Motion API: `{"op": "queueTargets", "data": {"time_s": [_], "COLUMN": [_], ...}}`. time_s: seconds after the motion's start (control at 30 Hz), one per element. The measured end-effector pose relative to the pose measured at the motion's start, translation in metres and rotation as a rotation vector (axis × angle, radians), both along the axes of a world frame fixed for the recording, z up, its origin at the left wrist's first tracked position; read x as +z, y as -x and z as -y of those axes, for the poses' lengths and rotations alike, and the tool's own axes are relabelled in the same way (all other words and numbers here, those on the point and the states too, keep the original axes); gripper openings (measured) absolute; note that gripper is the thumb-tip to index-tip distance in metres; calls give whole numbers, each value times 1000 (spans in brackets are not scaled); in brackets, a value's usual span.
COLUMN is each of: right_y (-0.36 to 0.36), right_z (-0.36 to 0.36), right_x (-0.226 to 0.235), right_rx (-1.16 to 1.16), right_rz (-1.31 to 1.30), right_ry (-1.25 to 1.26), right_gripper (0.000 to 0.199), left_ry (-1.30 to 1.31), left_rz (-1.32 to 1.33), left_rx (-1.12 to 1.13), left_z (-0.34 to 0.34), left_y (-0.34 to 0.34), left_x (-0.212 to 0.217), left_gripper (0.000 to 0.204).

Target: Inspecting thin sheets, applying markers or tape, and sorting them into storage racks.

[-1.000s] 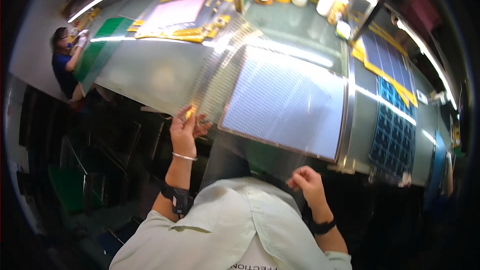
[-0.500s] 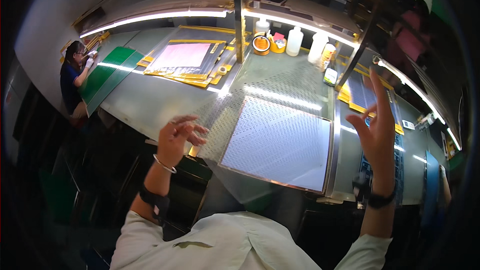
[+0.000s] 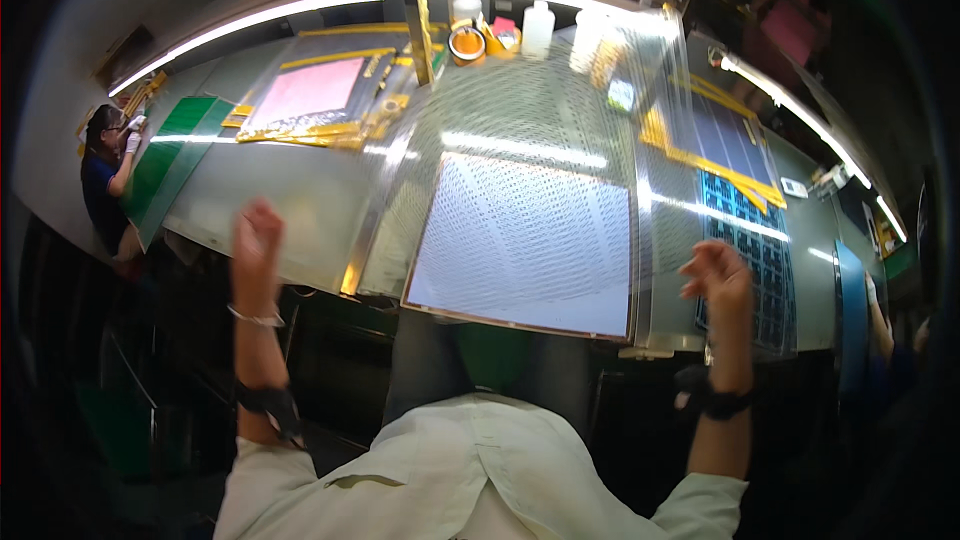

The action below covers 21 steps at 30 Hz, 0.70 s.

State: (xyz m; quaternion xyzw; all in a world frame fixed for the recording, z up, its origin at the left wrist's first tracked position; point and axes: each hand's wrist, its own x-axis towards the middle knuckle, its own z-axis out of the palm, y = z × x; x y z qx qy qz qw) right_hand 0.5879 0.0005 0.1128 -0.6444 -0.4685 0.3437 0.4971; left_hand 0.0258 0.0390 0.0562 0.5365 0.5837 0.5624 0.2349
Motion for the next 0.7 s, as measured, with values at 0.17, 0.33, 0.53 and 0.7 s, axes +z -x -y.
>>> {"op": "queueTargets", "data": {"time_s": [0.17, 0.33, 0.53, 0.7], "right_y": [29, 46, 43, 43], "right_z": [61, 71, 56, 58], "right_x": [-112, -131, -135, -141], "right_rx": [-136, -170, -119, -132], "right_rz": [-416, -176, 678, 659], "right_ry": [202, 213, -8, 39], "right_gripper": [12, 6, 14, 17], "left_ry": [729, 814, 606, 580], "left_rz": [461, 463, 233, 303], "left_rx": [-168, -258, -189, -229], "left_z": [74, 73, 34, 29], "left_y": [-108, -139, -150, -144], "left_x": [-93, -78, -67, -78], "left_gripper": [54, 27, 20, 29]}}
